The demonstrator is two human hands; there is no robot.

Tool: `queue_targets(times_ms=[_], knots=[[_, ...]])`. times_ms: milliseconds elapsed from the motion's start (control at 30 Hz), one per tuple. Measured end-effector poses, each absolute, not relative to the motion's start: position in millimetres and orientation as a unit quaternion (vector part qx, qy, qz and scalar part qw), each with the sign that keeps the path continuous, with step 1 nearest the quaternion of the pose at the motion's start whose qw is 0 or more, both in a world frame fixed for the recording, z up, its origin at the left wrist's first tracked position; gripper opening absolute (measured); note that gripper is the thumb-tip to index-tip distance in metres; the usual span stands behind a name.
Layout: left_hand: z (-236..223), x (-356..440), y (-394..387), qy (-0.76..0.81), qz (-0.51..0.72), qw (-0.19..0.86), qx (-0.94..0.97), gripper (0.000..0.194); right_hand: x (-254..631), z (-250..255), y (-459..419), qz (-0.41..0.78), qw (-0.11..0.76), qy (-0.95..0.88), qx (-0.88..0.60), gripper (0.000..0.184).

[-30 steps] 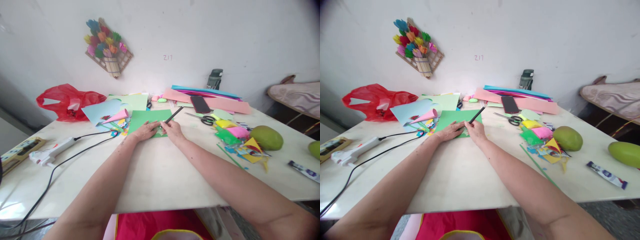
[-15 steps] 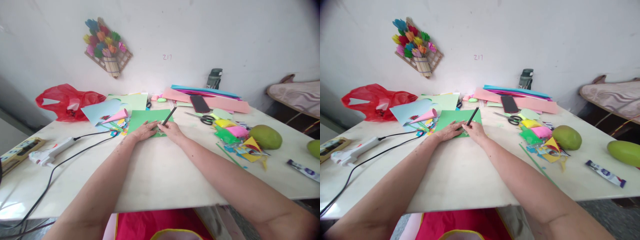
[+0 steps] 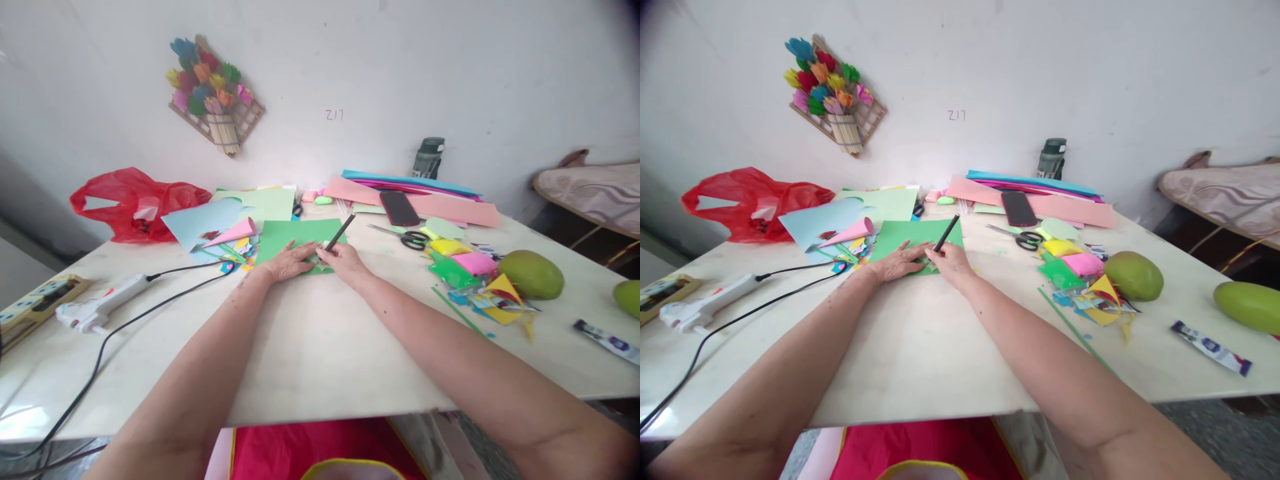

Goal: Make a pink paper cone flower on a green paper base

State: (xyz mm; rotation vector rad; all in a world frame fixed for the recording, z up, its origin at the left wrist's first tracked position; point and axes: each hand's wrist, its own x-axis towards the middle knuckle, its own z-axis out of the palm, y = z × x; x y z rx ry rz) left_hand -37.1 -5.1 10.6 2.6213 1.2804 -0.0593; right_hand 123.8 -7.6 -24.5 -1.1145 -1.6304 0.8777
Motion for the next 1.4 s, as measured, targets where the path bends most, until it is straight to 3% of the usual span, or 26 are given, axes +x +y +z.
queue_targets(times_ms=[300,1400], knots=[[12.9,-39.5,-2.8,0.427,-0.013,0.143,0.893,0.062,123.3,-16.8,-14.0,0.346,0.461,-0.682,-0.450,0.017],[10.3,-40.5,-3.3,0.414,-0.027,0.105,0.904,0.059,123.2,-18.2,-13.7,0.285,0.440,-0.728,-0.442,0.020]])
